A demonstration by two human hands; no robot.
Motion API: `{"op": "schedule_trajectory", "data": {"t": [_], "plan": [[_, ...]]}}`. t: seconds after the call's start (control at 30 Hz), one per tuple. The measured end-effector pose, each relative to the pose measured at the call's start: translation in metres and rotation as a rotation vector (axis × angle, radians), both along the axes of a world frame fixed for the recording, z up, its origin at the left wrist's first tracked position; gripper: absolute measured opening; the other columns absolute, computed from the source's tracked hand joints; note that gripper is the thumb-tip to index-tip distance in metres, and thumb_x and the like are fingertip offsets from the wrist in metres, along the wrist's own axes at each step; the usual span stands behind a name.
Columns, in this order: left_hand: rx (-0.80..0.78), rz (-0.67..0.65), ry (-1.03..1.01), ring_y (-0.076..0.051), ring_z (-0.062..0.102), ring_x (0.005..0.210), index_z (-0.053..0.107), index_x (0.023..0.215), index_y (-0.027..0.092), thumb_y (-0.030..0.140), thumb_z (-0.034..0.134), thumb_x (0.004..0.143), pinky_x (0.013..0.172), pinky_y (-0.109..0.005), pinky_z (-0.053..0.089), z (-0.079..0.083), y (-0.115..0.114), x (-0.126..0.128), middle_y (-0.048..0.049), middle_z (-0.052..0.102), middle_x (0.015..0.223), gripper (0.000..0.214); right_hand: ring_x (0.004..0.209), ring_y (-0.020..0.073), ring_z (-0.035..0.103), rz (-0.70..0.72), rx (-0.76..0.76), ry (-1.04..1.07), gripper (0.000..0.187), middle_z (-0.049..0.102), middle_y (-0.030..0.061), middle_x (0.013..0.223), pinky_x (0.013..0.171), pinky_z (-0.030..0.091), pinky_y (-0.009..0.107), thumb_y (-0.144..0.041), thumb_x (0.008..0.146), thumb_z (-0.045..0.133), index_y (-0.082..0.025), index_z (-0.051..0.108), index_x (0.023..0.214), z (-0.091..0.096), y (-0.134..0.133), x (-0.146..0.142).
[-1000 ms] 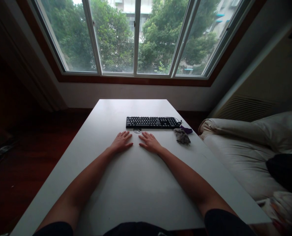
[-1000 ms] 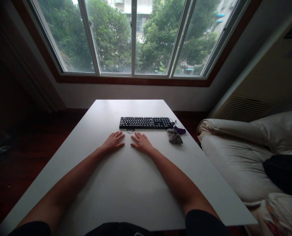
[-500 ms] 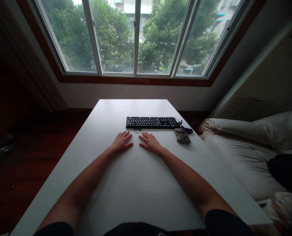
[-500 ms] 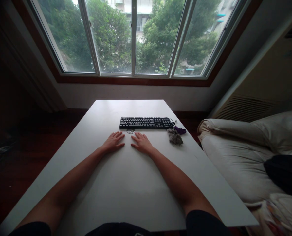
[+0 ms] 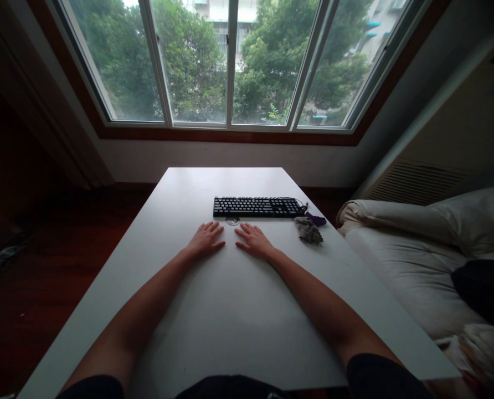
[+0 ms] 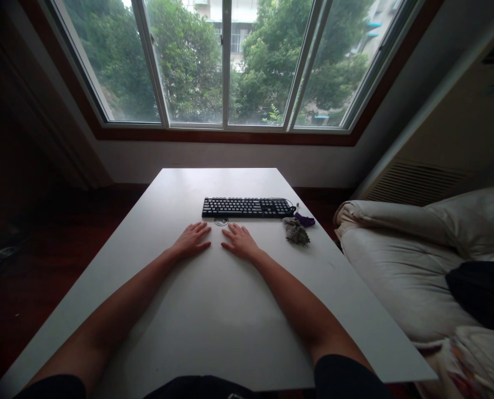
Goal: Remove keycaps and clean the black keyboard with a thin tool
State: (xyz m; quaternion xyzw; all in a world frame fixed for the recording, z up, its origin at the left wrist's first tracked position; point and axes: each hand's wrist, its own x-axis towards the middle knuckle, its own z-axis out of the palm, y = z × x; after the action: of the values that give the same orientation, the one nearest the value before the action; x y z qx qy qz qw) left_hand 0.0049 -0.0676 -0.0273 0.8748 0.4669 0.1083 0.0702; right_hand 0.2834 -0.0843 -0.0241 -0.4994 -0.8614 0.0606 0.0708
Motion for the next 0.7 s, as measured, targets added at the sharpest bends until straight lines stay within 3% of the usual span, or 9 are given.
{"op": "schedule_trajectory", "data": {"t": [0.2,0.37,0.57,0.7], "plan": [[-0.015,0.008,-0.038,-0.032,0.028,0.153,0.049,0.152,0.028,0.063,0.052,0.094,0.127,-0.053,0.019,0.003,-0.001,0.001,-0.0093,0.035,0.165,0.068,0.156,0.03,0.022,0.002,0.008,0.011,0.067,0.026,0.0095,0.169,0.125,0.019,0.051,-0.063,0.1,0.045,-0.028,0.043,0.157,0.0,-0.001,0.0],[0.041,0.023,-0.101,-0.029,0.035,0.149,0.06,0.142,0.025,0.052,0.053,0.095,0.126,-0.05,0.025,0.004,-0.001,0.0,-0.0079,0.048,0.157,0.054,0.149,0.0272,0.037,-0.015,0.096,0.139,0.052,0.046,0.0083,0.158,0.123,0.027,0.046,-0.053,0.1,0.051,-0.026,0.061,0.142,-0.001,0.005,0.006],[0.118,0.205,-0.199,-0.029,0.041,0.144,0.069,0.128,0.024,0.04,0.052,0.096,0.125,-0.051,0.029,0.001,0.005,-0.004,-0.007,0.058,0.147,0.039,0.139,0.03,0.045,-0.364,0.292,0.309,0.045,0.055,0.014,0.147,0.118,0.032,0.047,-0.042,0.099,0.045,-0.018,0.068,0.131,0.011,0.041,0.039],[0.12,0.241,-0.214,-0.029,0.045,0.141,0.068,0.129,0.023,0.039,0.053,0.095,0.123,-0.05,0.032,-0.001,0.007,-0.005,-0.0081,0.059,0.145,0.04,0.136,0.0345,0.043,-0.566,0.364,0.307,0.049,0.054,0.0184,0.146,0.115,0.032,0.05,-0.042,0.097,0.045,-0.014,0.067,0.13,0.015,0.07,0.068]]}}
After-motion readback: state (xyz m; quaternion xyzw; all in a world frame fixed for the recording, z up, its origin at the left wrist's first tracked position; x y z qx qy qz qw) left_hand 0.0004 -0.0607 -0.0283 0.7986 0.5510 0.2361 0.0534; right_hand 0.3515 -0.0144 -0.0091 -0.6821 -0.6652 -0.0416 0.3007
